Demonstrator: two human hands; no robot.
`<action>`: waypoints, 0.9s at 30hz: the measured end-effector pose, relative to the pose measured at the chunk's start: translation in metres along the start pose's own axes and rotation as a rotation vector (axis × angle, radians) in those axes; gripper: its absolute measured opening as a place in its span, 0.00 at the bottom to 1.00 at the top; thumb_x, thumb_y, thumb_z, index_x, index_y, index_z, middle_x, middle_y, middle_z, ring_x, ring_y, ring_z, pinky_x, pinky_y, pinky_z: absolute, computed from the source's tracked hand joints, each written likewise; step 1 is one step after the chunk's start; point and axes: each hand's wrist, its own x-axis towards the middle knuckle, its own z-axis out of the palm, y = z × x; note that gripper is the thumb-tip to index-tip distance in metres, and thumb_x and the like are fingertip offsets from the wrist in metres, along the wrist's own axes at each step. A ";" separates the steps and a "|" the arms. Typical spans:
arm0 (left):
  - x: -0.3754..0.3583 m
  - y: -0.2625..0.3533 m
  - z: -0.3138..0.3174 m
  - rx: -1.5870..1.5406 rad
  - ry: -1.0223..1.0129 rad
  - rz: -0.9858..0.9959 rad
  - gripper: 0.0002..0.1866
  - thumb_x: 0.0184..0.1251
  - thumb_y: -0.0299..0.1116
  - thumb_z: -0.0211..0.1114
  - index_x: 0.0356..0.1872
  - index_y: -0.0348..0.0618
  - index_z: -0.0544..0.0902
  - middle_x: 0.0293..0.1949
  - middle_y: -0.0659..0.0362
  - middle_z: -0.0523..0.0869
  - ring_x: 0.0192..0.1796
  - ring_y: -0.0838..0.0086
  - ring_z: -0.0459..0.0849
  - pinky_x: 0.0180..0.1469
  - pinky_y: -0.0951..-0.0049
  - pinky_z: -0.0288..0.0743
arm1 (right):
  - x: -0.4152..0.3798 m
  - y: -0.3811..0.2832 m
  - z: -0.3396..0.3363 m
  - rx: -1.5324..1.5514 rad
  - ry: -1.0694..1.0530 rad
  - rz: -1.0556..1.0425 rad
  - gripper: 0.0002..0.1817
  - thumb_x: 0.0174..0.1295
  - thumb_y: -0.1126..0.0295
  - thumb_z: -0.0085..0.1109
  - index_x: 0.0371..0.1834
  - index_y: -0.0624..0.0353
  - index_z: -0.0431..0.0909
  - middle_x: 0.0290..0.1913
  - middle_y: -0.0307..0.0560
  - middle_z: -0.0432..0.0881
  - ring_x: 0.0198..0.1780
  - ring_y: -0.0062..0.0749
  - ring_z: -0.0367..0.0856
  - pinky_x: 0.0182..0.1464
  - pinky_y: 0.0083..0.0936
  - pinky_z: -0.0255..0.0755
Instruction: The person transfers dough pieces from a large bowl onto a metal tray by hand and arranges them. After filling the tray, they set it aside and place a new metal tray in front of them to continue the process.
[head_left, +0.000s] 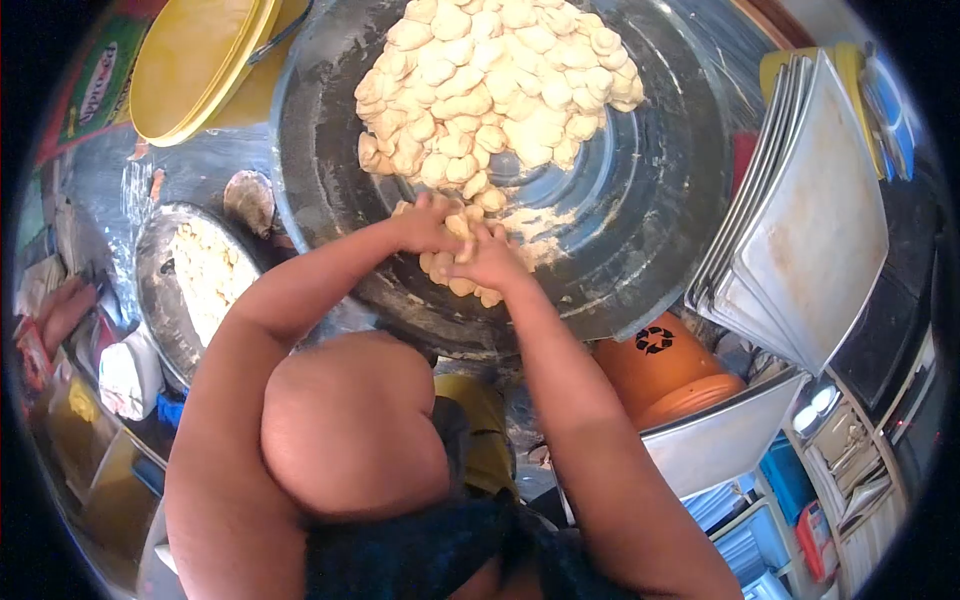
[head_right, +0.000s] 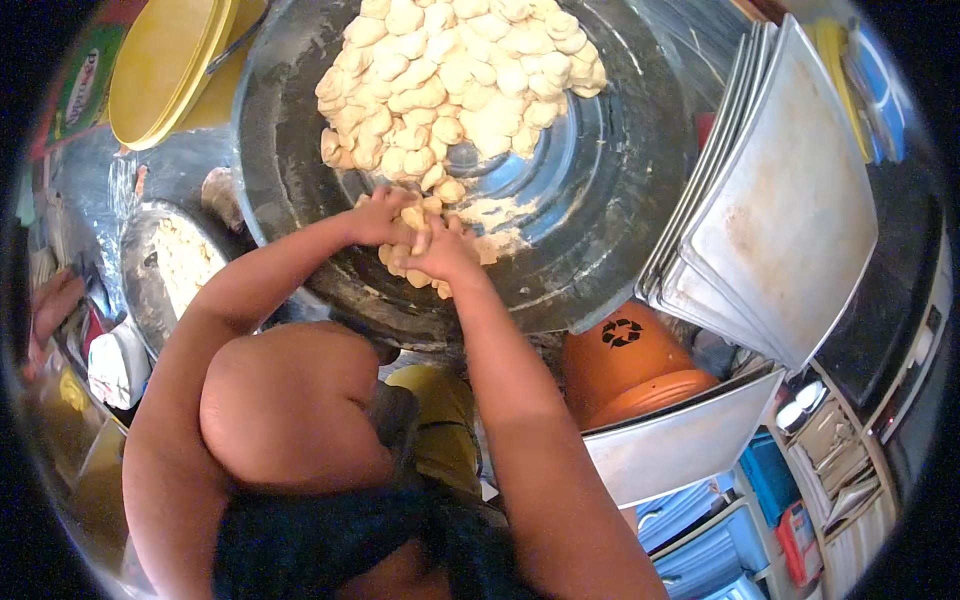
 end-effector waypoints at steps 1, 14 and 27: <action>-0.005 0.004 -0.003 0.019 -0.077 0.054 0.56 0.36 0.62 0.71 0.68 0.50 0.56 0.67 0.39 0.50 0.65 0.41 0.60 0.64 0.55 0.60 | -0.003 0.009 -0.007 0.074 -0.072 -0.028 0.65 0.28 0.42 0.74 0.71 0.54 0.47 0.68 0.62 0.50 0.67 0.60 0.54 0.64 0.45 0.59; 0.003 -0.001 0.017 0.351 0.173 0.096 0.56 0.31 0.38 0.79 0.67 0.58 0.54 0.62 0.43 0.57 0.61 0.40 0.64 0.57 0.48 0.67 | -0.001 -0.001 0.038 -0.010 0.325 0.108 0.54 0.35 0.57 0.74 0.68 0.39 0.51 0.60 0.51 0.58 0.58 0.63 0.61 0.55 0.46 0.69; -0.028 0.015 -0.016 -0.609 -0.043 0.255 0.35 0.42 0.17 0.63 0.58 0.40 0.65 0.49 0.56 0.77 0.52 0.72 0.74 0.54 0.72 0.69 | -0.052 -0.005 -0.014 1.010 0.253 -0.056 0.42 0.36 0.73 0.69 0.60 0.59 0.61 0.51 0.51 0.72 0.52 0.37 0.74 0.52 0.28 0.70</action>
